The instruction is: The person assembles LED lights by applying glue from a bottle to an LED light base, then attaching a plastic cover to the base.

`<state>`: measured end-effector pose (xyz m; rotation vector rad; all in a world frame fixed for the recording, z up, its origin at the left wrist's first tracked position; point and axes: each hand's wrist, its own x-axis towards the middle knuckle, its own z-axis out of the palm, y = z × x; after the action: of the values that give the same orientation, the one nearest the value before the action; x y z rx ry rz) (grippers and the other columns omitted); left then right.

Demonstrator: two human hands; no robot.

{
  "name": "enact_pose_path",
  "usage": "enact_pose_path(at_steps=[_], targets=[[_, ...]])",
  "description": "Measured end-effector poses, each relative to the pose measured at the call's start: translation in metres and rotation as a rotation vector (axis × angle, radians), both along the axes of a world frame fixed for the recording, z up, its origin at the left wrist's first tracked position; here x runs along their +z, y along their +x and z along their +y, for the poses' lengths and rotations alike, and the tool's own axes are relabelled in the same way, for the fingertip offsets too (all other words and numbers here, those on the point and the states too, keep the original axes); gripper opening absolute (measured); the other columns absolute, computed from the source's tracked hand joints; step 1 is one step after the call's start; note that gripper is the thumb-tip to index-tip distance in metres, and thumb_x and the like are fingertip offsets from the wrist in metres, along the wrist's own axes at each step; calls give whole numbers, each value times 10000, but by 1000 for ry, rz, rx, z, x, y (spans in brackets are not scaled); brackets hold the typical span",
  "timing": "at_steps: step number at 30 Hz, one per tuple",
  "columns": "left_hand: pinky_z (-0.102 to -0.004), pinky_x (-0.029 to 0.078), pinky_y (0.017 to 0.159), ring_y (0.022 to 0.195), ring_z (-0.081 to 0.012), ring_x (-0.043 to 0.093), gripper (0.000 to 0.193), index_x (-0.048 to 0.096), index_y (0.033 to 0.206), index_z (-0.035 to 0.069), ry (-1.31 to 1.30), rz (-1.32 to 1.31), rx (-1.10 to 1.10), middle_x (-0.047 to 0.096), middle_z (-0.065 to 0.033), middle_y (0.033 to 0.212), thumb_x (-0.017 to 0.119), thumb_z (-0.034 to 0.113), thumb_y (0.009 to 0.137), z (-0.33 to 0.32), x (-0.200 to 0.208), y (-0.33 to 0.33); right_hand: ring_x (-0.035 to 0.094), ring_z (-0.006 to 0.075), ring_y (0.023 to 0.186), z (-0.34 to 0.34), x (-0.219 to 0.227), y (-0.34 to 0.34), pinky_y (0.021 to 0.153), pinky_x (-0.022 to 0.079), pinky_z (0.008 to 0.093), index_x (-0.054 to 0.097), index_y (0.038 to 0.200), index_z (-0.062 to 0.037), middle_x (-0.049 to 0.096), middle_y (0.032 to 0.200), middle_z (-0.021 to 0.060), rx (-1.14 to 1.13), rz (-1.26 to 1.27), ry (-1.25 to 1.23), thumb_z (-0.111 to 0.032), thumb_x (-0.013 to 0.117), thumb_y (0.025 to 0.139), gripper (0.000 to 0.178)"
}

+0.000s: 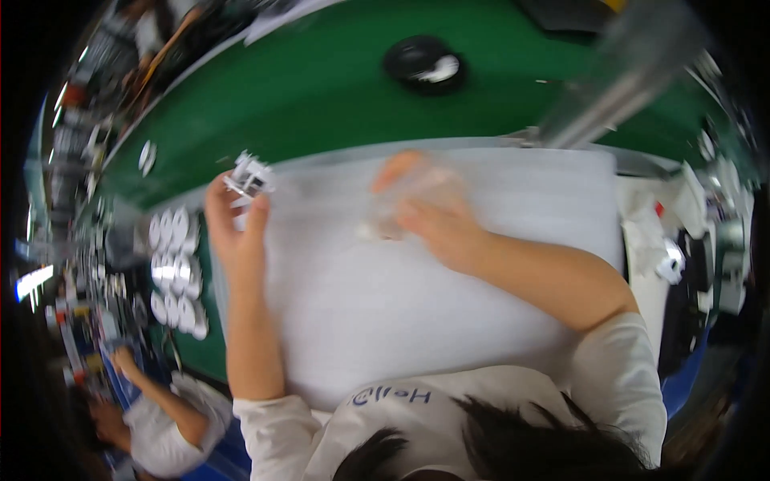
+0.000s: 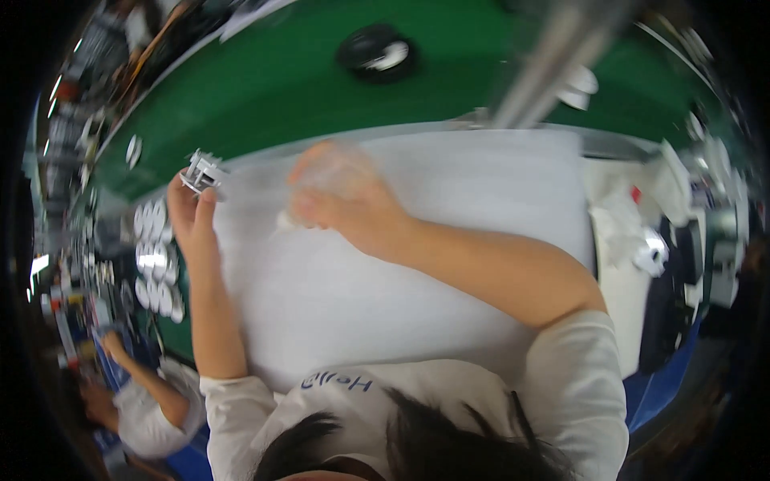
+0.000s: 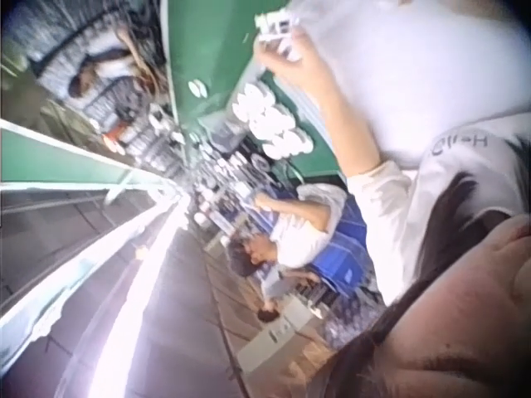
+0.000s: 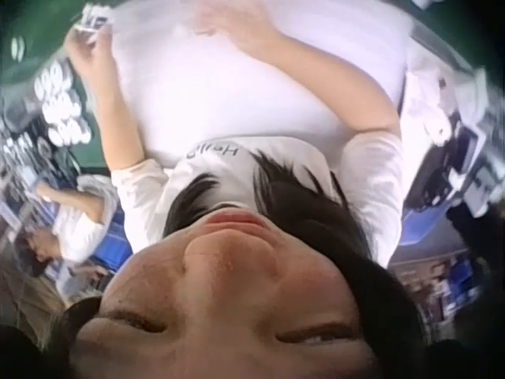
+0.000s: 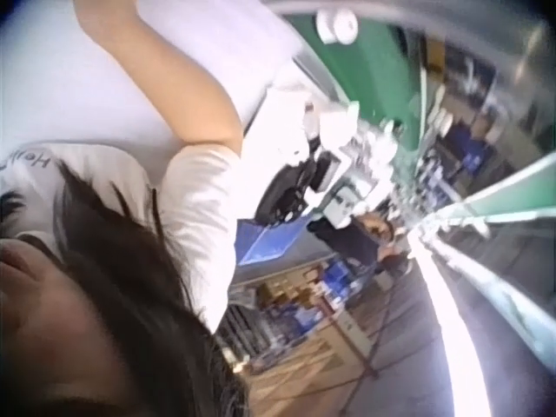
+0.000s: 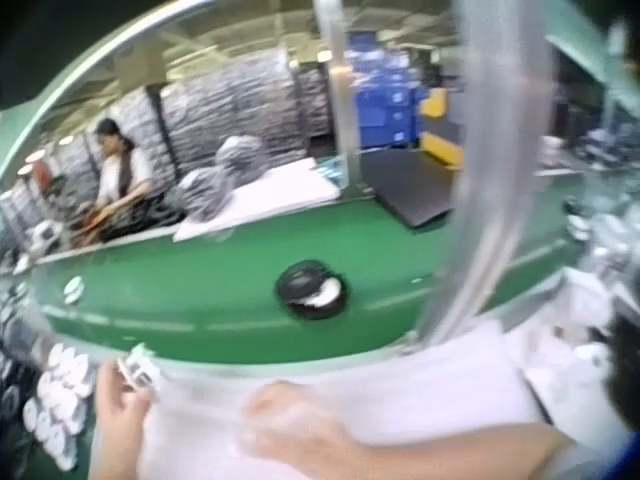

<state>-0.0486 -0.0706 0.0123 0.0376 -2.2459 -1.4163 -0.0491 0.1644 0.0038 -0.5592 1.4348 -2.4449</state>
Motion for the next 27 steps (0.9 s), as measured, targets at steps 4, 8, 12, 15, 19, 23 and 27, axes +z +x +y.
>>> enact_pose_path(at_steps=[4,8,12,15,19,23,27], targets=[[-391,411,707,802,-281,540,507,544,1019,79,-1189,8,267,587,-125,851,655,406,647,5,34,-65,484,161,516,2,-12,-32,474,370,267,474,861,-89,512,661,47,128,-485,-179,-519,447,804,435],[-453,404,753,875,-294,547,570,533,1040,85,-1127,-358,249,599,-127,909,534,538,693,-12,10,-109,493,144,512,-1,-18,-32,469,379,253,474,791,-107,528,652,42,238,-502,-212,-589,410,789,486],[-456,402,778,956,-308,527,605,491,1110,83,-1136,-505,349,577,-146,999,452,563,743,41,9,-100,473,90,459,1,-16,-30,417,349,202,504,682,-113,510,554,22,114,-497,-122,-663,359,760,574],[-388,414,776,984,-278,519,543,469,1128,60,-1211,-207,519,545,-156,1046,422,496,807,48,-1,-89,452,75,443,7,-16,-34,411,328,190,503,699,-121,509,557,10,148,-474,-179,-659,374,760,556],[-206,346,628,722,-103,446,338,473,1067,22,-4,-22,84,497,-44,846,408,293,877,27,-24,-61,425,57,430,4,-15,-37,403,294,188,491,725,-129,491,554,-4,110,-469,-226,-627,428,762,503],[-190,316,608,691,-72,396,267,477,1035,37,248,-131,71,461,-14,804,406,236,872,47,-34,-25,410,45,437,4,-21,-39,422,278,187,470,789,-131,506,614,5,141,-402,-345,-602,449,771,472],[-193,328,637,705,-80,401,230,471,1027,41,70,-12,-36,447,-13,788,393,193,872,46,-35,-19,392,51,429,0,-21,-41,415,280,192,460,826,-133,508,643,15,192,-397,-293,-579,453,783,448]])
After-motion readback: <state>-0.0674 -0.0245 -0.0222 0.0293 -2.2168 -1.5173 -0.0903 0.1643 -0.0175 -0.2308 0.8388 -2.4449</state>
